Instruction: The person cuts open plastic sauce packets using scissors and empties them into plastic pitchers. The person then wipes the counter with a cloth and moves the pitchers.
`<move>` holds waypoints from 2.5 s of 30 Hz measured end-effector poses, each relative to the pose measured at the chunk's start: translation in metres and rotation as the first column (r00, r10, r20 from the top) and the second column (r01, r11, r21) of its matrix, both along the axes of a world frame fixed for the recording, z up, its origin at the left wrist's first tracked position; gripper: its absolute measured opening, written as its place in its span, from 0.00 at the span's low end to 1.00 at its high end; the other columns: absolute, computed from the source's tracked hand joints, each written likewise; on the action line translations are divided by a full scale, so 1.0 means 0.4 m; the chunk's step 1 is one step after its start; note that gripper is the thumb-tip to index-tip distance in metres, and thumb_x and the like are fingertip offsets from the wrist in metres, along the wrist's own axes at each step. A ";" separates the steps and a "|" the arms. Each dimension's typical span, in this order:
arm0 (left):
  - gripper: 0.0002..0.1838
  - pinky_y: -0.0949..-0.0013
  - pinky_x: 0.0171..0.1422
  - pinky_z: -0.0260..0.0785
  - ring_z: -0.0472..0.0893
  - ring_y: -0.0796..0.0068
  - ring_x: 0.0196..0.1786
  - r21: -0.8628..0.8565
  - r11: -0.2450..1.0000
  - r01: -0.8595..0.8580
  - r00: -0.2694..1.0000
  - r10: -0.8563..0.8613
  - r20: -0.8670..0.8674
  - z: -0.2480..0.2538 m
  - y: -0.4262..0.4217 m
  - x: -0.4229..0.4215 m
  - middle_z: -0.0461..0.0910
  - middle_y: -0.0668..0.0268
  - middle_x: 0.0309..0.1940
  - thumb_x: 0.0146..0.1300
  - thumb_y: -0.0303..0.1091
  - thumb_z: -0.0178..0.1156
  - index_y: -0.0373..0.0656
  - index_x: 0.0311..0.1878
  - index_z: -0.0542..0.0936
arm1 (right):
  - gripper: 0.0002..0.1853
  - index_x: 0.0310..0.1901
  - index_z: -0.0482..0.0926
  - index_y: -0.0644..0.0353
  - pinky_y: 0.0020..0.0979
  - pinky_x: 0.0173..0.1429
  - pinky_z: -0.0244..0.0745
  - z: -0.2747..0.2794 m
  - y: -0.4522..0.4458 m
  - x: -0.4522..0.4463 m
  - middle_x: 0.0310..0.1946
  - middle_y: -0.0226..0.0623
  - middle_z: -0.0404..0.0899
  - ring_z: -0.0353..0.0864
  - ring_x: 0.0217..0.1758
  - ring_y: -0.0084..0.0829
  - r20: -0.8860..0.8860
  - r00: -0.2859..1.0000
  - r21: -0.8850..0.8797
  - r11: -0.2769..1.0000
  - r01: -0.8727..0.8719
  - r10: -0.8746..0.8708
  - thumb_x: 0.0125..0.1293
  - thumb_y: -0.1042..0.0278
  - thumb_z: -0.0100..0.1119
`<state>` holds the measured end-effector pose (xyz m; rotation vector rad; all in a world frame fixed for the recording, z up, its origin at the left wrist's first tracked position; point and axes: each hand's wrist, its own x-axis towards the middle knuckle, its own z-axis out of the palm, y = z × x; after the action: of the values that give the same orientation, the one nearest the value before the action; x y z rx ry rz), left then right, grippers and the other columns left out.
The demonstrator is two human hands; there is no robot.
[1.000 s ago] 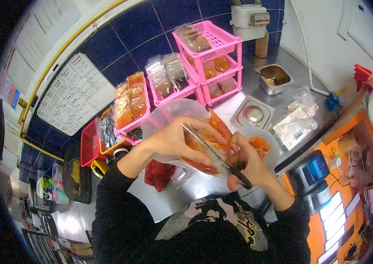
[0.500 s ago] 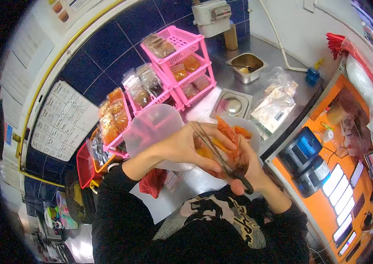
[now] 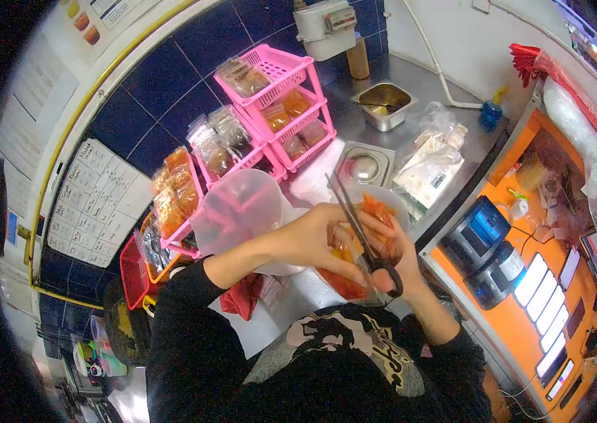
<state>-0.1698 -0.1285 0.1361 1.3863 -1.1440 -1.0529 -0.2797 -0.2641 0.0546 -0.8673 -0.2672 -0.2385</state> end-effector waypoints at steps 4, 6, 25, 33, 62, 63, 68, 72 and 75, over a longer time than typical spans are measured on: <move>0.25 0.77 0.44 0.71 0.78 0.78 0.43 -0.167 0.981 -0.094 0.994 0.103 0.045 -0.052 -0.035 0.055 0.77 0.64 0.42 0.44 0.27 0.70 0.36 0.48 0.74 | 0.42 0.52 0.61 0.59 0.20 0.24 0.68 0.013 -0.044 -0.027 0.36 0.37 0.77 0.75 0.24 0.21 -0.263 0.943 -0.185 0.970 0.159 -0.205 0.38 0.56 0.77; 0.25 0.76 0.44 0.71 0.78 0.77 0.44 -0.157 0.968 -0.194 0.972 0.211 0.098 -0.077 -0.043 0.062 0.77 0.63 0.42 0.44 0.27 0.70 0.35 0.47 0.74 | 0.39 0.42 0.58 0.56 0.19 0.15 0.62 0.009 -0.097 -0.053 0.17 0.34 0.72 0.68 0.12 0.19 -0.201 0.959 -0.175 0.971 0.166 -0.200 0.37 0.46 0.75; 0.15 0.60 0.45 0.70 0.79 0.59 0.37 0.740 0.670 -0.062 0.584 -0.577 0.572 -0.212 0.302 0.342 0.80 0.58 0.34 0.52 0.36 0.62 0.37 0.39 0.78 | 0.31 0.41 0.59 0.54 0.16 0.12 0.55 -0.137 -0.226 -0.106 0.10 0.24 0.65 0.64 0.09 0.16 -0.254 0.758 -0.552 0.734 0.397 -0.601 0.47 0.46 0.68; 0.16 0.58 0.43 0.71 0.79 0.56 0.37 0.838 0.505 -0.207 0.520 -0.669 0.531 -0.732 0.244 0.420 0.80 0.56 0.35 0.49 0.33 0.62 0.37 0.41 0.78 | 0.30 0.41 0.61 0.55 0.19 0.16 0.59 -0.115 -0.231 -0.095 0.14 0.26 0.65 0.66 0.13 0.19 -0.276 0.670 -0.735 0.601 0.315 -0.689 0.48 0.45 0.68; 0.20 0.60 0.49 0.65 0.75 0.58 0.44 0.643 0.761 -0.087 0.832 -0.300 0.467 -0.141 0.417 0.363 0.73 0.48 0.45 0.62 0.31 0.44 0.36 0.57 0.64 | 0.10 0.28 0.67 0.57 0.19 0.19 0.64 -0.015 -0.119 0.069 0.20 0.30 0.66 0.69 0.17 0.20 -0.557 0.753 -0.400 0.907 0.129 -0.352 0.61 0.62 0.50; 0.21 0.62 0.51 0.65 0.74 0.61 0.46 0.597 0.788 -0.150 0.845 -0.211 0.491 -0.113 0.431 0.352 0.71 0.50 0.47 0.65 0.34 0.43 0.36 0.59 0.61 | 0.09 0.28 0.67 0.59 0.19 0.21 0.64 0.003 -0.103 0.093 0.20 0.29 0.67 0.69 0.19 0.20 -0.425 0.857 -0.583 0.813 -0.012 -0.292 0.52 0.67 0.57; 0.27 0.69 0.56 0.63 0.68 0.68 0.55 0.421 0.794 -0.438 0.828 0.174 0.533 -0.016 0.495 0.284 0.66 0.56 0.54 0.70 0.43 0.40 0.37 0.65 0.53 | 0.20 0.28 0.67 0.63 0.22 0.24 0.64 0.107 0.004 0.213 0.20 0.31 0.71 0.72 0.21 0.21 -0.141 0.979 -0.885 0.425 -0.192 0.149 0.33 0.80 0.69; 0.30 0.72 0.58 0.64 0.63 0.78 0.58 0.175 0.809 -0.562 0.823 0.526 0.213 -0.019 0.535 0.282 0.65 0.65 0.54 0.70 0.44 0.42 0.42 0.69 0.46 | 0.18 0.31 0.67 0.64 0.22 0.24 0.64 0.112 0.019 0.276 0.18 0.33 0.73 0.74 0.23 0.20 -0.400 0.872 -0.797 0.362 -0.483 0.282 0.37 0.82 0.65; 0.29 0.70 0.54 0.67 0.63 0.78 0.59 0.088 0.835 -0.543 0.837 0.547 -0.017 -0.015 0.542 0.284 0.62 0.66 0.57 0.70 0.44 0.42 0.44 0.68 0.47 | 0.17 0.31 0.67 0.63 0.20 0.22 0.59 0.091 0.024 0.328 0.16 0.28 0.70 0.69 0.21 0.17 -0.351 0.871 -0.827 0.321 -0.460 0.344 0.40 0.82 0.64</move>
<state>-0.0564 0.0881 0.1302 1.6176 -0.6106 -0.7080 -0.1484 -0.2544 0.0912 -1.8633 -0.5217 0.5206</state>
